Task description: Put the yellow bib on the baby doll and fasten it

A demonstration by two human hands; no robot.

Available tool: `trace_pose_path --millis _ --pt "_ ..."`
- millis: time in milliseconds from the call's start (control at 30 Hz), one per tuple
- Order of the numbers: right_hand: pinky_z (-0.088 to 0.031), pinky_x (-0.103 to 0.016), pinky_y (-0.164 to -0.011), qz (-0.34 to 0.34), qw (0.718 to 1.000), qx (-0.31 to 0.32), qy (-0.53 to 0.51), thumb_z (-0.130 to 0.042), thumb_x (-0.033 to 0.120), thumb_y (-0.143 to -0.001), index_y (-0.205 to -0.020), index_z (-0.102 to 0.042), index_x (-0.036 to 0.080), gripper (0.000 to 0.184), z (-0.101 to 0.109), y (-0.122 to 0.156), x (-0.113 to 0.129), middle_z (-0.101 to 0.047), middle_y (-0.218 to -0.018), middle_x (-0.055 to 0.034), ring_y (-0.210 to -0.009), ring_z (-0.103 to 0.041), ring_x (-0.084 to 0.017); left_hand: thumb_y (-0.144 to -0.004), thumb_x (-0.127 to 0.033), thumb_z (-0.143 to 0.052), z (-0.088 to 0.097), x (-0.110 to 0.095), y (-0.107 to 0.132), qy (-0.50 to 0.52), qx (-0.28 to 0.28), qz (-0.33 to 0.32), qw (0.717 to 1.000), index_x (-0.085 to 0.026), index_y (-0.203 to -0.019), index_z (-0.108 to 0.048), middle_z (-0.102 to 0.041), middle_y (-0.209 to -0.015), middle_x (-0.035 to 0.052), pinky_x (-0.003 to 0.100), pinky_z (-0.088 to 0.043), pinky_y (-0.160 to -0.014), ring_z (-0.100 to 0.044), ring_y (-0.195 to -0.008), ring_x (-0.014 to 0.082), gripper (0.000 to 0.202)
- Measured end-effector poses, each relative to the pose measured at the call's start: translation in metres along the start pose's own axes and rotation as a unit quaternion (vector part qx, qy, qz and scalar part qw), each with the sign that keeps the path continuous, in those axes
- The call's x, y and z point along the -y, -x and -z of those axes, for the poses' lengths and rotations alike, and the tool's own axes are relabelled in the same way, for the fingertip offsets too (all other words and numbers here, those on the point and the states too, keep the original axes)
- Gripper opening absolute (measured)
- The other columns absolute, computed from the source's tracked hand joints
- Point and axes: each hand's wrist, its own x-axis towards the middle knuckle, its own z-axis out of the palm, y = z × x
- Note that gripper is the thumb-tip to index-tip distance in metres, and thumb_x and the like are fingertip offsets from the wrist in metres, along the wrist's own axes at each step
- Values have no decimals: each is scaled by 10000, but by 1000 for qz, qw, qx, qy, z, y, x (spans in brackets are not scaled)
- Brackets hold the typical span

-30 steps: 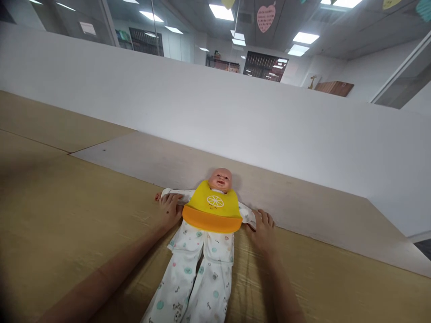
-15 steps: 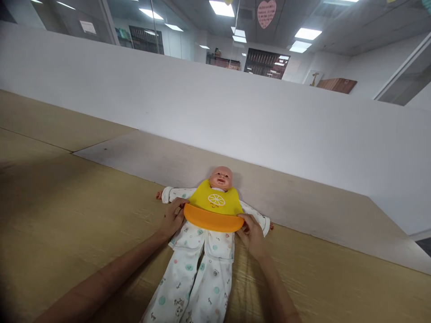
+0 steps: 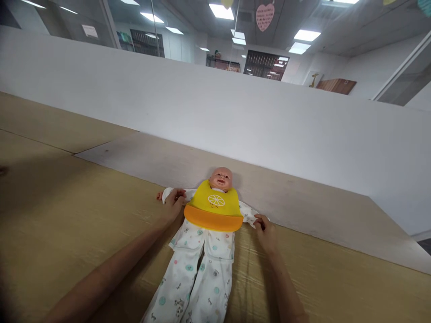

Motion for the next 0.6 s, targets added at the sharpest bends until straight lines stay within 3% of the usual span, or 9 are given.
trace_pose_path --millis 200,300,467,600 --pt "-483 -329 -625 -26 999 -25 -11 -493 448 -715 -925 -653 154 395 -3 1 -5 -699 -779 -82 -649 -602 -199 -744 -219 -536 -45 -20 -70 -39 63 61 995 -186 -850 -618 -693 -905 73 335 -457 -858 -617 -963 234 138" --pt "-500 -337 -651 -33 999 -27 -9 -495 445 -734 -944 -661 152 397 -2 1 -8 -710 -799 -83 -671 -618 -206 -700 -199 -576 -63 -17 -93 -40 99 102 989 -161 -740 -627 -682 -771 76 308 -453 -738 -626 -868 234 76" --pt "-520 -335 -669 -25 999 -35 -5 -515 442 -738 -903 -676 177 351 -4 -11 8 -730 -798 -84 -690 -647 -218 -682 -284 -612 -75 -9 -102 1 174 129 976 -160 -588 -594 -526 -508 0 272 -372 -523 -537 -570 167 157" --pt "-530 -358 -819 4 1000 0 29 -468 381 -767 -968 -671 165 358 -25 -51 33 -742 -955 -106 -838 -679 -224 -675 -333 -613 -80 -3 -101 34 199 137 970 -193 -547 -526 -427 -456 -41 259 -319 -469 -459 -484 134 209"
